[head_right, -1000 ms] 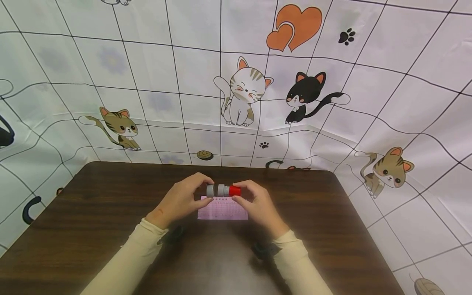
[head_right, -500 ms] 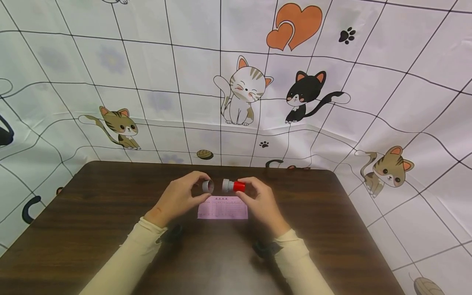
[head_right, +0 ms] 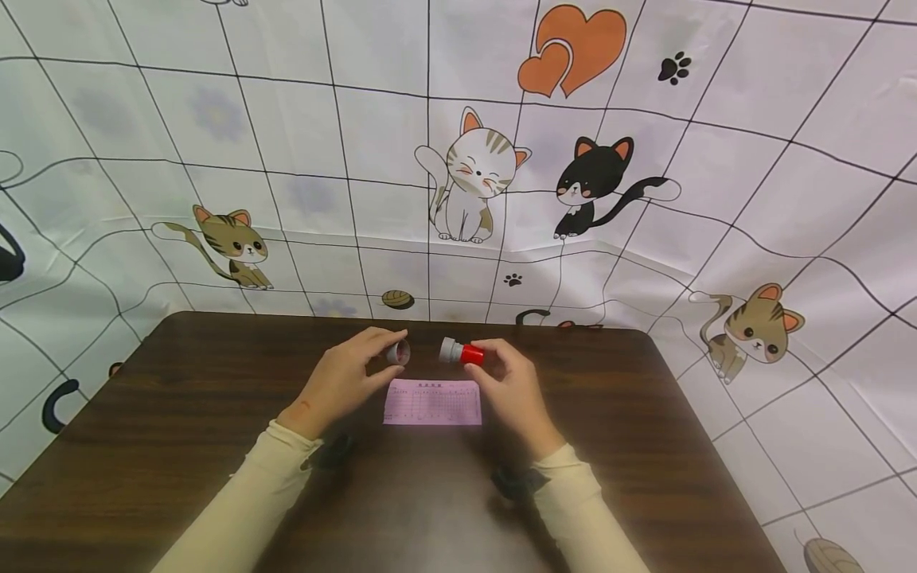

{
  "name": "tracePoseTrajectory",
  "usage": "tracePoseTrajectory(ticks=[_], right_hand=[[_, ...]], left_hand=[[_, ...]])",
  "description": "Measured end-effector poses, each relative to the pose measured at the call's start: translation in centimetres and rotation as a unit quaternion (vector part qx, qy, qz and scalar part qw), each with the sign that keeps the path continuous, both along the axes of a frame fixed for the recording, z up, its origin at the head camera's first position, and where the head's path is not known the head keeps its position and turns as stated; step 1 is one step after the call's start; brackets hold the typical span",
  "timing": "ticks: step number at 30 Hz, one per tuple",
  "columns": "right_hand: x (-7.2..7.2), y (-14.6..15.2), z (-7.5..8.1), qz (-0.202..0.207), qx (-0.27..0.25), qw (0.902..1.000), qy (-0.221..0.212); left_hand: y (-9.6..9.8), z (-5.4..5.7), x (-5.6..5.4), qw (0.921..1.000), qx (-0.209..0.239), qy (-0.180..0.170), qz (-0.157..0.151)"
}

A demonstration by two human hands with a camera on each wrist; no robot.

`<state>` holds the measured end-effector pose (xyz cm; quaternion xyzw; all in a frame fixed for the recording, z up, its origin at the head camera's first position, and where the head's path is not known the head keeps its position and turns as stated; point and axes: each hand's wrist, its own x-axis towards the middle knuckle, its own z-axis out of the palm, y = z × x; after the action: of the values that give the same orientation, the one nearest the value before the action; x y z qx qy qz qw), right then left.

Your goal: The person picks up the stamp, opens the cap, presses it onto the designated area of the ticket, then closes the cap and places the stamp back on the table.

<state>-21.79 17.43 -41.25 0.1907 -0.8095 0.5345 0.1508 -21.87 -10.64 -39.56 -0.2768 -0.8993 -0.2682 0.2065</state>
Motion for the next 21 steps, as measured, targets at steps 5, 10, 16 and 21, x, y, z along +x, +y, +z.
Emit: tracePoseTrajectory(ticks=[5, 10, 16, 21], right_hand=[[-0.2, 0.1, -0.2, -0.008, -0.005, 0.9999, 0.012], [-0.1, 0.0, -0.1, -0.028, 0.002, 0.9996, 0.004], [1.0, -0.6, 1.8, -0.034, -0.01, 0.9994, 0.001], [1.2, -0.6, 2.3, -0.021, -0.042, 0.9989, 0.005]], left_hand=[[0.0, 0.0, 0.0, 0.9999, 0.006, -0.006, 0.007], [-0.1, 0.0, 0.1, 0.9995, 0.014, -0.018, 0.02], [-0.1, 0.0, 0.0, 0.9987, 0.024, -0.025, 0.037], [-0.1, -0.1, 0.0, 0.9978, 0.027, -0.034, 0.05]])
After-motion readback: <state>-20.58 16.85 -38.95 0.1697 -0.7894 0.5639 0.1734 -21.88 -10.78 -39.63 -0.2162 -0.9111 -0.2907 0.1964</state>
